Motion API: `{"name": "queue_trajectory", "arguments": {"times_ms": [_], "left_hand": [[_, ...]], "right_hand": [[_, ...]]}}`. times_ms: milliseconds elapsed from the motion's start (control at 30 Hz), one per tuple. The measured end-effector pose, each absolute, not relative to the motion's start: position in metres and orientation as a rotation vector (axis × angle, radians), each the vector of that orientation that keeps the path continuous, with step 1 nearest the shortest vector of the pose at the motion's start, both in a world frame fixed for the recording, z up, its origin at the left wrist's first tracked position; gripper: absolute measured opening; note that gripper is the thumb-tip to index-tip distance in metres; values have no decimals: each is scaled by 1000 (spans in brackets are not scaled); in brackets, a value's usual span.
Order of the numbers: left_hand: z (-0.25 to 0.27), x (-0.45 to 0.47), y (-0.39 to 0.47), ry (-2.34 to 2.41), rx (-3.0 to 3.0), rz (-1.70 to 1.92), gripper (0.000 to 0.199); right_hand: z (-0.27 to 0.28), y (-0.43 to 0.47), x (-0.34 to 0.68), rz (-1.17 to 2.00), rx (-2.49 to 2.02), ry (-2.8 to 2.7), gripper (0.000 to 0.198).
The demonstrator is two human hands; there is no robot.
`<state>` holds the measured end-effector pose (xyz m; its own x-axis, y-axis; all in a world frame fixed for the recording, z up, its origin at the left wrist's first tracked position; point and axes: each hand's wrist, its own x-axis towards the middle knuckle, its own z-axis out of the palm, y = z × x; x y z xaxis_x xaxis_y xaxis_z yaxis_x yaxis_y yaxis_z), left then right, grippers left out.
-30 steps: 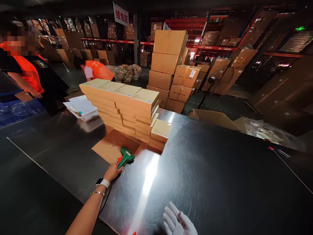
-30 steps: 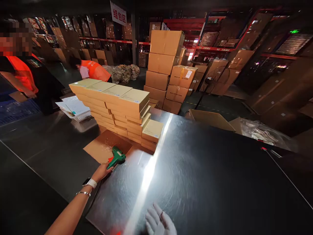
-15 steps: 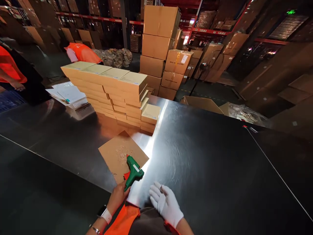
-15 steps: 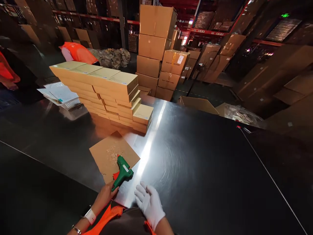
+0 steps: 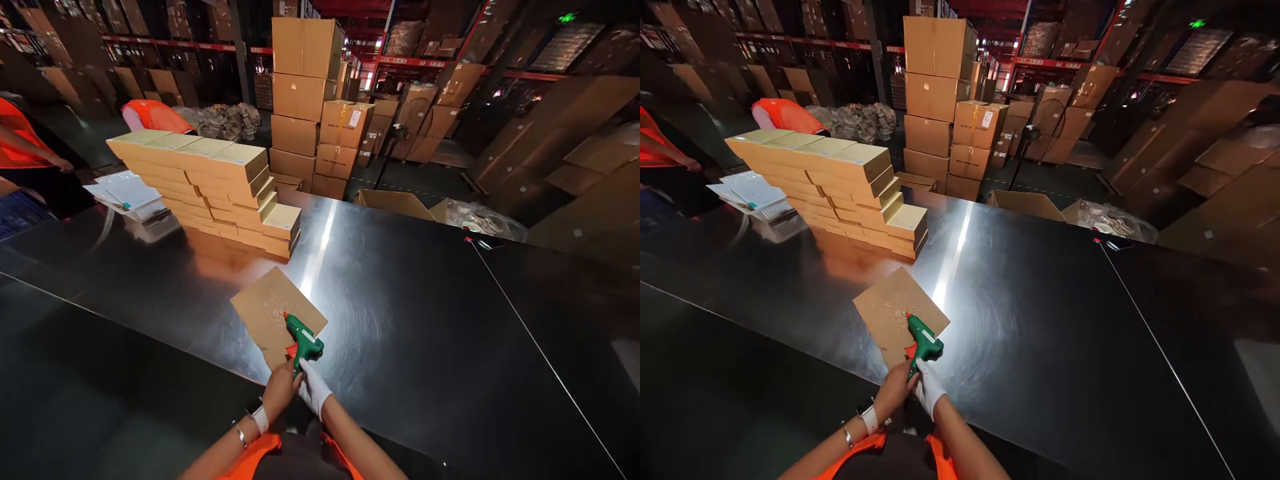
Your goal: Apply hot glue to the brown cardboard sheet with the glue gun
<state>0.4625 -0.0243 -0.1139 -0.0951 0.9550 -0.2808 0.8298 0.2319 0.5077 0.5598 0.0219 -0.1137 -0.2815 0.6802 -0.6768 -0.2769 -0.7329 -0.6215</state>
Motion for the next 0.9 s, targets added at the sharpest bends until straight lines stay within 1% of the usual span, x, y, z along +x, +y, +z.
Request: {"name": "queue_trajectory", "arguments": {"times_ms": [133,333,500,567,667,800,900], "left_hand": [[-111,483,-42,1957,1779,256,43],[-134,452,-57,2037,1799,135,63],[-147,475,-65,2076,1836,124,57],[-150,486,-65,2004,1908,121,57],[-155,489,-62,1756,2085,107,63],[-165,479,-52,1556,2222,42,72],[-173,476,-41,1459,2304,-6,69]], "right_hand": [[-123,24,572,1960,-1409,-511,45],[-121,24,609,1834,-1403,-673,53],[-114,22,648,1795,-1430,-789,61],[-116,18,662,1765,-1478,-792,67],[-122,12,679,1681,-1576,-770,71],[-123,12,706,1558,-1712,-857,70],[-113,19,728,1373,-1836,-1034,66]]}}
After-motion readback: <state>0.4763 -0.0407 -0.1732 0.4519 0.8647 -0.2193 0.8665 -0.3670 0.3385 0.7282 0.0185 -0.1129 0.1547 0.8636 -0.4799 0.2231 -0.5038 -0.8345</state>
